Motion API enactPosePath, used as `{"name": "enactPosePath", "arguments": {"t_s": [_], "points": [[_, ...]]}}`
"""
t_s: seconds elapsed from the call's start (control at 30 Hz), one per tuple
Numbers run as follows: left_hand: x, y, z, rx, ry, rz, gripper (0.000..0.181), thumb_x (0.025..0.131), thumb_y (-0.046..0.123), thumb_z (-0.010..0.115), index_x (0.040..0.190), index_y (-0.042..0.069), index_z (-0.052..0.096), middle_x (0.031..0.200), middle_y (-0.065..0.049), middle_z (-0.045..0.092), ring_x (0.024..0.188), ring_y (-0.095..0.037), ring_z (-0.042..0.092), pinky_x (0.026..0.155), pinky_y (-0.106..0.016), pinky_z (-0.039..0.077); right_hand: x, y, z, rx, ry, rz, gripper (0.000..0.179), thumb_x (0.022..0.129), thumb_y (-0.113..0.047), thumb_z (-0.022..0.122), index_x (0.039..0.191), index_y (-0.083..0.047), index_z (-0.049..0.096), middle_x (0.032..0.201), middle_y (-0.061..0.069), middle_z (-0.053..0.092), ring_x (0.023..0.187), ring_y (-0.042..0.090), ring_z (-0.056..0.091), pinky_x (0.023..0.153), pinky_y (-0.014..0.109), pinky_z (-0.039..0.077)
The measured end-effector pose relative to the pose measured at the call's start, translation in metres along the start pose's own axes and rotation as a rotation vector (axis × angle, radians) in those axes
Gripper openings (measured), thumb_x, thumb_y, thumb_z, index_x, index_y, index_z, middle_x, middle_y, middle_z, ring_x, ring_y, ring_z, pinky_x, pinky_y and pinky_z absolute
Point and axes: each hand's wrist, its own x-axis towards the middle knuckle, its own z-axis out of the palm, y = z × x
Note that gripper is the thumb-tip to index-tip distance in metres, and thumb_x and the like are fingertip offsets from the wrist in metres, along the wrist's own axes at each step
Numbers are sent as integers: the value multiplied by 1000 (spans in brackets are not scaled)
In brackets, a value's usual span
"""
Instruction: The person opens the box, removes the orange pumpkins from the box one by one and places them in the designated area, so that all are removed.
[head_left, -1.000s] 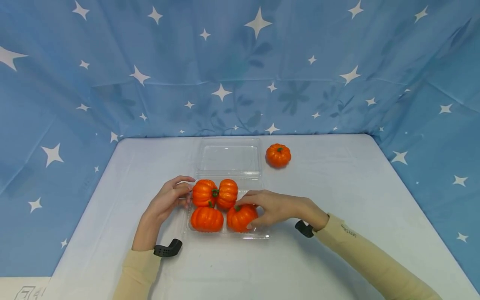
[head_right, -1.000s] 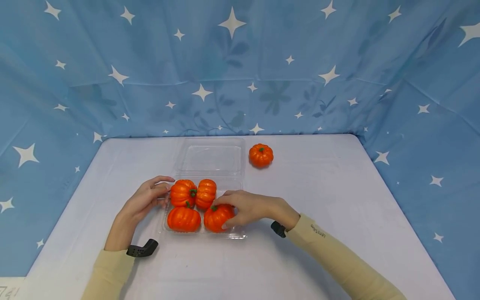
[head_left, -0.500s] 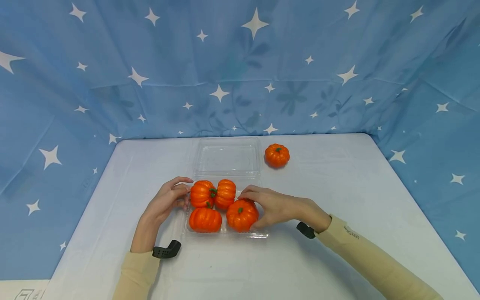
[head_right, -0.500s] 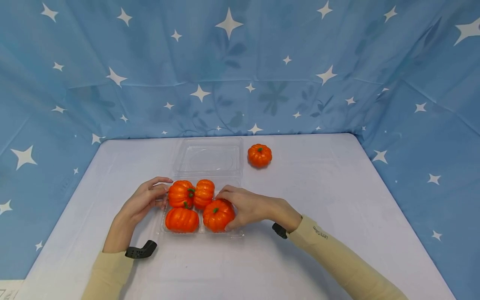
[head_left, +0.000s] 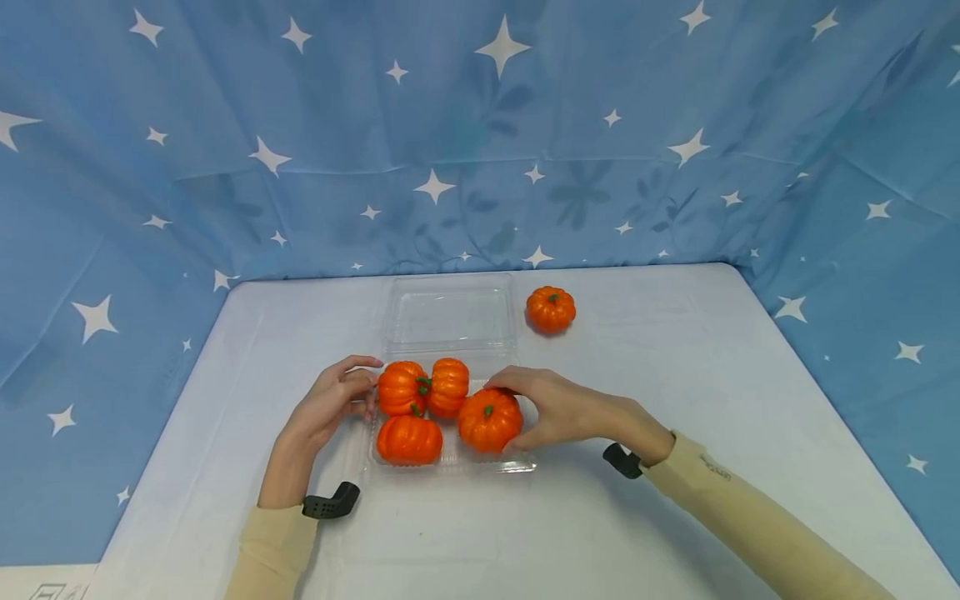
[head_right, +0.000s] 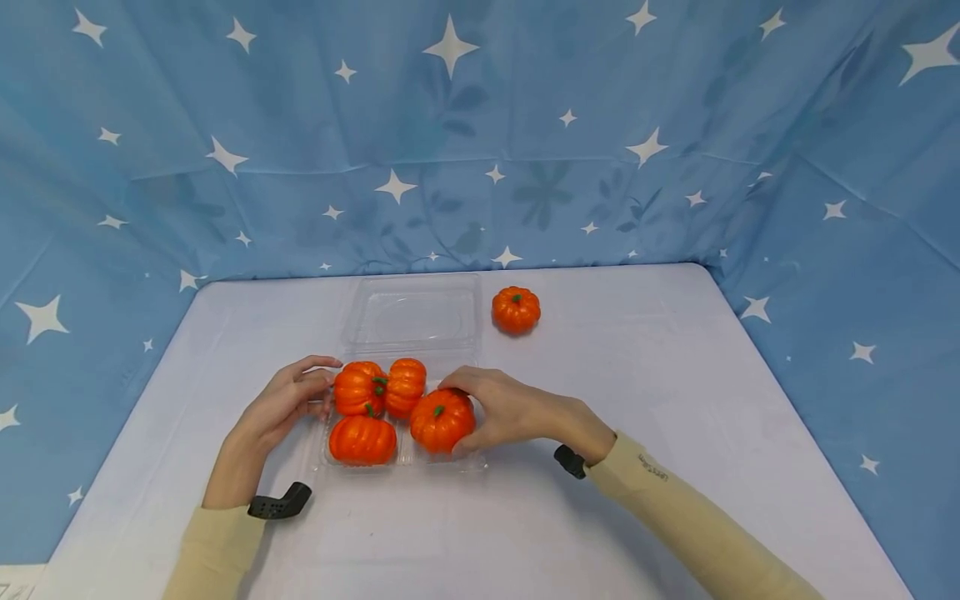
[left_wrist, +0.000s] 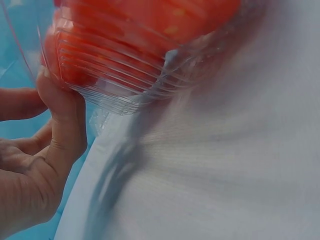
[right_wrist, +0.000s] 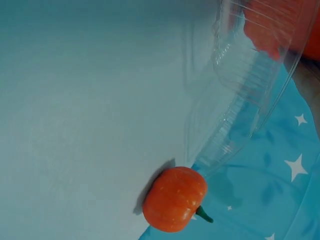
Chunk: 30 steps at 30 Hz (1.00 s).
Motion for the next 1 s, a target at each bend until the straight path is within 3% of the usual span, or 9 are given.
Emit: {"name": "enactPosePath", "arguments": {"t_s": [0.33,1.0], "points": [[-3,4,-1,10,-2,7,39,104,5,48,139,-10,42,76,-3,59,63,-14,56,57,-28,54,-10,10,-7,9,136,-39,68,82,-28,88,140,-14,56,138,-2,61,126,18,58,104,47,53],[-2,3,2,18,-7,5,38,104,6,49,138,-10,42,76,-2,59,64,-13,55,58,-26,54,-37,29,-18,-38,315,12,71,79,-21,89,141,-12,56,140,1,60,129,24,60,103,49,54]]}}
